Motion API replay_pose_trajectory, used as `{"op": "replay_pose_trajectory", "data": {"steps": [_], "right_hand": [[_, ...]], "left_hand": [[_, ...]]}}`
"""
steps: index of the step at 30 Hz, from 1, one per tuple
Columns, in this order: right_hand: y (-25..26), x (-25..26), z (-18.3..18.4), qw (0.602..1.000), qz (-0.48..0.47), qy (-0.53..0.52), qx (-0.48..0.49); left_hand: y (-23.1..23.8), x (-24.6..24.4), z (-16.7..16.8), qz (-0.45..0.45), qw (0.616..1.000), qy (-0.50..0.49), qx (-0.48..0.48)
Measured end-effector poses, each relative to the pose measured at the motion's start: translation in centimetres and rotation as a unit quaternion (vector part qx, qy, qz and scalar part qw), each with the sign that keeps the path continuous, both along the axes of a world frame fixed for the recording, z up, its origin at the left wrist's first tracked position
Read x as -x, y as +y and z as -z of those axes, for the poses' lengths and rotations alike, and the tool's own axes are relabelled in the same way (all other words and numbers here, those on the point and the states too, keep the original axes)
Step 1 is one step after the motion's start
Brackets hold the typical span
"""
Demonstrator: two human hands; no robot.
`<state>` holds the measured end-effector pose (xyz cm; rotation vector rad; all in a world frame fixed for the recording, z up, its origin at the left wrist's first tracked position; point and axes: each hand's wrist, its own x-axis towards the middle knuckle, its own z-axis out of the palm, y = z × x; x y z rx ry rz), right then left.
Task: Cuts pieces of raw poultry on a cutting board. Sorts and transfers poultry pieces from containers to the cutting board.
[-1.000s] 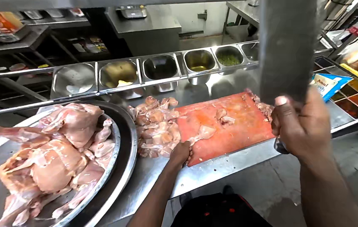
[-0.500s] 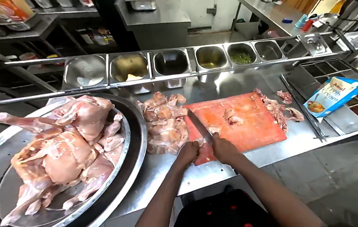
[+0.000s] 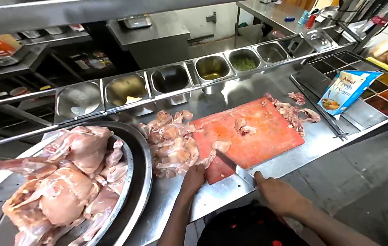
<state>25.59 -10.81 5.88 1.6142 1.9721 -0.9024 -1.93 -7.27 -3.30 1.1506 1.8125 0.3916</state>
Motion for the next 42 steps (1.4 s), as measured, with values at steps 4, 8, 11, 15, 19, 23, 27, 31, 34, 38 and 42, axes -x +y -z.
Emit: {"op": "replay_pose_trajectory", "data": {"steps": [4, 8, 11, 15, 19, 23, 27, 31, 34, 38, 42], "right_hand": [[0.9, 1.1, -2.6, 0.984, -0.004, 0.096, -0.151], [1.4, 4.1, 0.6, 0.981, -0.025, 0.098, -0.166], [0.9, 4.2, 1.1, 0.999, -0.045, -0.001, -0.021], [0.4, 2.7, 0.9, 0.999, -0.040, -0.018, -0.002], [0.9, 0.6, 2.5, 0.998, -0.018, 0.061, 0.006], [0.1, -4.0, 4.7, 0.957, 0.123, 0.262, 0.015], [-2.0, -6.9, 5.8, 0.870, 0.308, 0.383, -0.033], [-4.4, -9.5, 6.9, 0.819, 0.394, 0.410, -0.077], [-6.8, -11.2, 8.2, 0.810, 0.437, 0.378, -0.095], [-9.1, -12.0, 10.3, 0.772, 0.488, 0.393, -0.106], [-8.5, -12.1, 10.3, 0.749, 0.512, 0.407, -0.109]], "left_hand": [[-1.5, 0.0, 1.2, -0.049, 0.997, -0.066, -0.004], [-2.5, -0.5, 2.7, -0.066, 0.993, -0.097, -0.009], [-2.7, 0.1, 2.0, -0.076, 0.995, -0.059, -0.015], [-5.0, 2.8, 1.1, -0.159, 0.981, -0.089, -0.061], [-6.4, 4.7, -1.4, -0.182, 0.966, -0.162, -0.085], [-3.6, 2.1, -3.2, -0.094, 0.977, -0.137, -0.134], [2.0, -2.1, -1.7, 0.056, 0.974, 0.020, -0.219], [5.3, -6.6, 0.7, 0.173, 0.951, 0.169, -0.192], [6.2, -7.8, 0.7, 0.184, 0.943, 0.188, -0.205], [7.8, -6.7, 0.3, 0.064, 0.981, -0.084, -0.163], [8.4, -7.6, -1.3, -0.082, 0.937, -0.329, -0.080]]}}
